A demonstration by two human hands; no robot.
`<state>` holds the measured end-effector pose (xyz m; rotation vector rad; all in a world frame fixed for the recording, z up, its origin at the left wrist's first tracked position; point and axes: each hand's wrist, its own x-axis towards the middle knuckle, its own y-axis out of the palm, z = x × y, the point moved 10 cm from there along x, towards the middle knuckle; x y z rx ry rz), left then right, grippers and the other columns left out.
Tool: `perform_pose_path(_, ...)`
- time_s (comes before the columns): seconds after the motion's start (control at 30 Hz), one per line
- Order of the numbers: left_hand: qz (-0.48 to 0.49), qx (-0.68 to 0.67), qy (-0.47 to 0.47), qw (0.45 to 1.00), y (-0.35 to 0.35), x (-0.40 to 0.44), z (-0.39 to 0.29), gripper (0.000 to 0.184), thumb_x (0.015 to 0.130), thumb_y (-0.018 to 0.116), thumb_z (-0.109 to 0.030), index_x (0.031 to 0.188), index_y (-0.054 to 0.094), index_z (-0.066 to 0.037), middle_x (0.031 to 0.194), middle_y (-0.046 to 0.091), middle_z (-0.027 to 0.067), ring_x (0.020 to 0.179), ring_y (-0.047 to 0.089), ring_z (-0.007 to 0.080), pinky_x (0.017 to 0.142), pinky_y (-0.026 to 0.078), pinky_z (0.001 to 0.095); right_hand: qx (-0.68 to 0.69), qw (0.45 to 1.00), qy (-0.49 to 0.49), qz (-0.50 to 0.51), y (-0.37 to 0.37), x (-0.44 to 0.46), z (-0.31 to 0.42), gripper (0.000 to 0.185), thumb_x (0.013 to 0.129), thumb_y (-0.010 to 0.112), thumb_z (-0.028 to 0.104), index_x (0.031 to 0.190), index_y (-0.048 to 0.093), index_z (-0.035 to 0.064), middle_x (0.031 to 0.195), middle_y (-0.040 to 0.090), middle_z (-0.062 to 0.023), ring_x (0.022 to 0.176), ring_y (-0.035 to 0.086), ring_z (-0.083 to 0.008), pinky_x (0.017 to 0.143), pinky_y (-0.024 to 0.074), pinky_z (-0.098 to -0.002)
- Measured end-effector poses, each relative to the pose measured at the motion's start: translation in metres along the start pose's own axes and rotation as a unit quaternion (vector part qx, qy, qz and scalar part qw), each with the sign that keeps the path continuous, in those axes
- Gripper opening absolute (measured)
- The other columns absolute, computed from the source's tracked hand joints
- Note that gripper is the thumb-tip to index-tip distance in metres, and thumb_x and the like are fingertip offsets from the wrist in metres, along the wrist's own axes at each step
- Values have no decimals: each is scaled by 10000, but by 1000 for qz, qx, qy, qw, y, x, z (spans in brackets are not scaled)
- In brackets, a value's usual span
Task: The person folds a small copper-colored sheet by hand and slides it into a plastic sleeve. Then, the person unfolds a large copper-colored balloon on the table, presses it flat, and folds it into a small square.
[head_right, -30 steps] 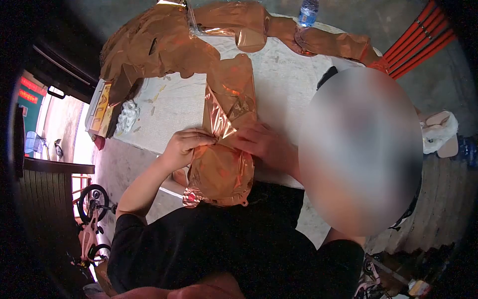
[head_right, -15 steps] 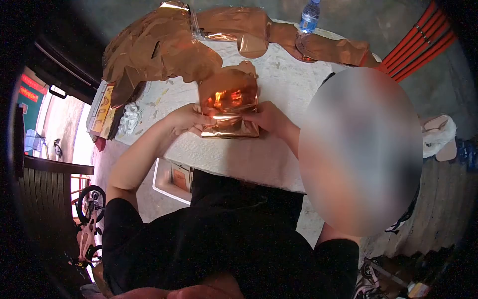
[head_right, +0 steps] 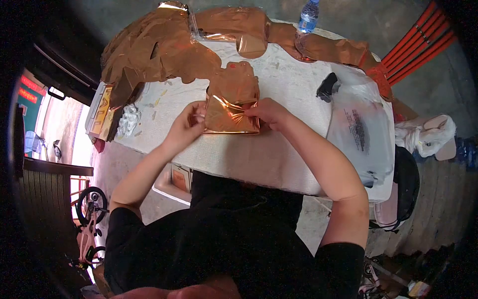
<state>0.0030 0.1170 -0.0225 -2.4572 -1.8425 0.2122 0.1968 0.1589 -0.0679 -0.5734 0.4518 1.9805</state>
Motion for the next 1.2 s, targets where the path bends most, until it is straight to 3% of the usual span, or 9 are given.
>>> perform_pose_path(0.07,-32,75,95,992,4,-11,-30,430,847,639,-43,1241,470,-24,1087,567,92,1007,561,190,861,475,289,-16,1000,6,-2,1,-1,1,100,867,600,101,910,630,17,675,610,-39,558,577,-115,479,440,-254)
perform_pose_path(0.13,-39,388,329,860,31,-38,-90,339,816,648,-42,1143,562,-10,1193,542,150,1079,533,289,932,443,357,-6,1000,2,-6,1,0,2,91,864,605,97,897,630,16,678,611,-40,549,576,-121,482,443,-255)
perform_pose_path(0.17,1,398,328,856,36,-38,-75,278,792,665,-62,1063,636,-12,1206,552,174,1098,525,348,972,421,400,-6,1000,2,-5,0,1,1,91,864,605,97,897,630,16,678,611,-40,549,576,-121,482,443,-255)
perform_pose_path(0.57,9,404,292,867,42,-38,-63,302,791,689,-107,1080,655,-27,1137,606,131,1131,535,309,962,432,401,19,999,-4,-51,-9,-14,11,133,851,659,147,879,619,23,686,609,-38,552,577,-127,493,456,-268)
perform_pose_path(0.67,12,402,292,868,41,-37,-61,299,792,688,-110,1079,654,-33,1141,599,129,1136,530,309,958,431,401,-81,964,-161,-196,-27,-33,38,177,847,655,153,929,604,5,785,626,-70,635,604,-178,576,493,-301)
perform_pose_path(0.73,9,402,290,868,40,-37,-61,296,791,688,-109,1075,653,-32,1139,596,129,1139,527,309,957,430,401,-427,734,-434,-300,7,-83,84,242,843,637,145,1006,579,-24,930,619,-102,783,607,-245,707,513,-359)
perform_pose_path(0.83,9,403,290,868,41,-37,-61,290,787,688,-107,1066,652,-33,1137,590,128,1144,522,310,958,428,403,-525,668,-492,-190,55,-91,76,370,835,637,157,1128,540,-47,1137,575,-149,1052,557,-310,923,459,-409)
perform_pose_path(1.03,7,405,291,867,41,-37,-62,281,778,693,-104,1047,654,-37,1129,587,130,1146,518,311,961,426,406,-596,696,-375,-138,60,-56,44,628,895,572,338,1357,389,-44,1447,340,-219,1374,284,-347,1141,213,-435)
perform_pose_path(1.2,6,392,291,873,38,-35,-61,279,779,694,-104,1047,655,-41,1144,586,134,1149,517,312,962,426,407,-623,681,-361,-132,60,-48,38,720,913,534,417,1420,289,-32,1485,280,-215,1402,219,-351,1152,181,-433)
